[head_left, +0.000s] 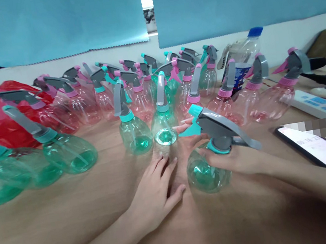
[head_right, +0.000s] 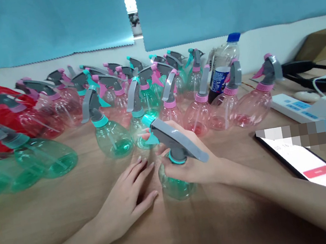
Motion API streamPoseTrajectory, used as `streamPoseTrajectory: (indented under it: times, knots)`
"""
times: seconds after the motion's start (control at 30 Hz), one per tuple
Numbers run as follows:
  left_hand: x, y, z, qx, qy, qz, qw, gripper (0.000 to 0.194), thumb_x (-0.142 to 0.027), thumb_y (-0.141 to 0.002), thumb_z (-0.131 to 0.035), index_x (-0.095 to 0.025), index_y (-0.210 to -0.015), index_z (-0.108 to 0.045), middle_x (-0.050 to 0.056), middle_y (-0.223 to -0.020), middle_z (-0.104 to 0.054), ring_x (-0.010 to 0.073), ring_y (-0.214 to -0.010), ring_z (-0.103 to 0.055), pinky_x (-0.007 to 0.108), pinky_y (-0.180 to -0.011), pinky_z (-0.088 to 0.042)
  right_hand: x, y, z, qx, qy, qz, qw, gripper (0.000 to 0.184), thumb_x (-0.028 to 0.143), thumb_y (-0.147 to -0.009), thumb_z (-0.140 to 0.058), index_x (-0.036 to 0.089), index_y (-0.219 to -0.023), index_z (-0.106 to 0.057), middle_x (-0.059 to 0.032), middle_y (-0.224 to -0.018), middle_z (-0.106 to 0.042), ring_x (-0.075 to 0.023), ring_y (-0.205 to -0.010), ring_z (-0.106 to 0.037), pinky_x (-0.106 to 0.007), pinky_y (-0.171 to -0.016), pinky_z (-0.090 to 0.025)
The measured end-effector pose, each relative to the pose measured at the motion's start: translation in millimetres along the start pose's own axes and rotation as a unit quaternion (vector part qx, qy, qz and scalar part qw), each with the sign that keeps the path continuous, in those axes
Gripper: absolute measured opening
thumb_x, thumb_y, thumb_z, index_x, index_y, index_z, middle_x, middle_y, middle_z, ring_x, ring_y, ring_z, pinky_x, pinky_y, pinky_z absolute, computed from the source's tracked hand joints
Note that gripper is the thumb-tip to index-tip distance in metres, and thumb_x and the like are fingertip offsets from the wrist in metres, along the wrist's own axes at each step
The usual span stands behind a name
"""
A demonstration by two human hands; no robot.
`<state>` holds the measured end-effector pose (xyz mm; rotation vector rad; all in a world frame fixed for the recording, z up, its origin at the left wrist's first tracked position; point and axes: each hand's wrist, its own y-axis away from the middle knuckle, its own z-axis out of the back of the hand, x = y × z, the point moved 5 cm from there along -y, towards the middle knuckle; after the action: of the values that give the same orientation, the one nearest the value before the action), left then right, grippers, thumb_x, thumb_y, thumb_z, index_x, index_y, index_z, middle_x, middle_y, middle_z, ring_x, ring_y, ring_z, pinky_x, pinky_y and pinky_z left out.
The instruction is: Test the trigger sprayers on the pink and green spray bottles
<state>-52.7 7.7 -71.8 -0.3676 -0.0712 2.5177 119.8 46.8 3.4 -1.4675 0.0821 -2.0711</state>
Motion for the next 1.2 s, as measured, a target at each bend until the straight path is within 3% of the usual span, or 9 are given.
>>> streamPoseTrajectory:
  times: [0.23,0.4,0.6,0.77,0.93,1.07,1.2]
  knots:
    - [-1.5,-0.9,2.3,0.004,0.001,-0.008,1.000,0.054,-0.046,-0.094,-0.049,-0.013,-0.137,-0.050,0.020,-0.145,-0.045,0.0359,-0.136,-0.039,0.056,-0.107,-0.037,-1.2,0.4,-0.2,0.001,0.006,0.000,1.000,0.047,0.014,-0.074,-0.054,0.028,-0.120,-0.053,-0.0029,-0.109,-0.069,-0.0195,-0.084,-0.069,-0.033,-0.075,-0.060]
    - [-2.4,-0.8,2.0,0.010,-0.008,-0.008,1.000,0.055,-0.046,-0.095,-0.048,-0.013,-0.138,-0.049,0.020,-0.146,-0.044,0.0355,-0.136,-0.038,0.056,-0.107,-0.037,1.0,-0.7,-0.4,0.005,-0.001,0.013,1.000,0.046,0.013,-0.075,-0.053,0.028,-0.118,-0.053,-0.0032,-0.120,-0.064,-0.0176,-0.085,-0.069,-0.032,-0.078,-0.059]
    - [-2.2,-0.4,1.8,0.014,-0.006,-0.006,1.000,0.056,-0.047,-0.095,-0.046,-0.011,-0.139,-0.048,0.020,-0.146,-0.043,0.0354,-0.137,-0.037,0.055,-0.108,-0.036,0.5,-0.7,-0.3,0.001,-0.011,0.005,1.000,0.047,0.012,-0.072,-0.053,0.028,-0.117,-0.054,-0.0032,-0.111,-0.068,-0.0186,-0.080,-0.069,-0.034,-0.073,-0.061]
    - [-2.4,-0.4,2.3,0.014,-0.004,-0.006,1.000,0.056,-0.046,-0.095,-0.048,-0.010,-0.138,-0.049,0.020,-0.145,-0.044,0.0352,-0.136,-0.038,0.055,-0.109,-0.036,1.6,-0.9,-1.1,0.008,-0.020,-0.011,1.000,0.050,0.012,-0.072,-0.052,0.029,-0.118,-0.052,-0.0034,-0.120,-0.065,-0.0198,-0.088,-0.070,-0.032,-0.071,-0.061]
    - [-1.7,0.2,1.3,0.012,-0.012,-0.007,1.000,0.056,-0.045,-0.095,-0.048,-0.010,-0.138,-0.050,0.021,-0.145,-0.044,0.0359,-0.135,-0.039,0.055,-0.108,-0.037,4.5,-1.7,-0.7,0.001,-0.019,-0.012,1.000,0.049,0.014,-0.069,-0.051,0.027,-0.116,-0.051,-0.0041,-0.120,-0.065,-0.0192,-0.083,-0.071,-0.031,-0.070,-0.062]
    - [-1.1,0.1,0.9,0.011,-0.014,-0.009,1.000,0.056,-0.046,-0.095,-0.048,-0.011,-0.138,-0.049,0.020,-0.145,-0.044,0.0349,-0.136,-0.039,0.054,-0.108,-0.037,6.1,-2.0,1.2,0.002,0.009,-0.003,1.000,0.045,0.016,-0.069,-0.051,0.026,-0.113,-0.051,-0.0045,-0.116,-0.066,-0.0164,-0.073,-0.071,-0.029,-0.067,-0.063]
    - [-1.1,-0.3,0.9,0.011,-0.016,-0.007,1.000,0.055,-0.046,-0.095,-0.048,-0.012,-0.138,-0.049,0.019,-0.145,-0.044,0.0341,-0.136,-0.038,0.053,-0.109,-0.037,11.5,-2.0,5.3,-0.005,0.072,0.026,0.997,0.038,0.016,-0.069,-0.050,0.027,-0.105,-0.056,-0.0037,-0.109,-0.068,-0.0181,-0.077,-0.072,-0.028,-0.062,-0.062]
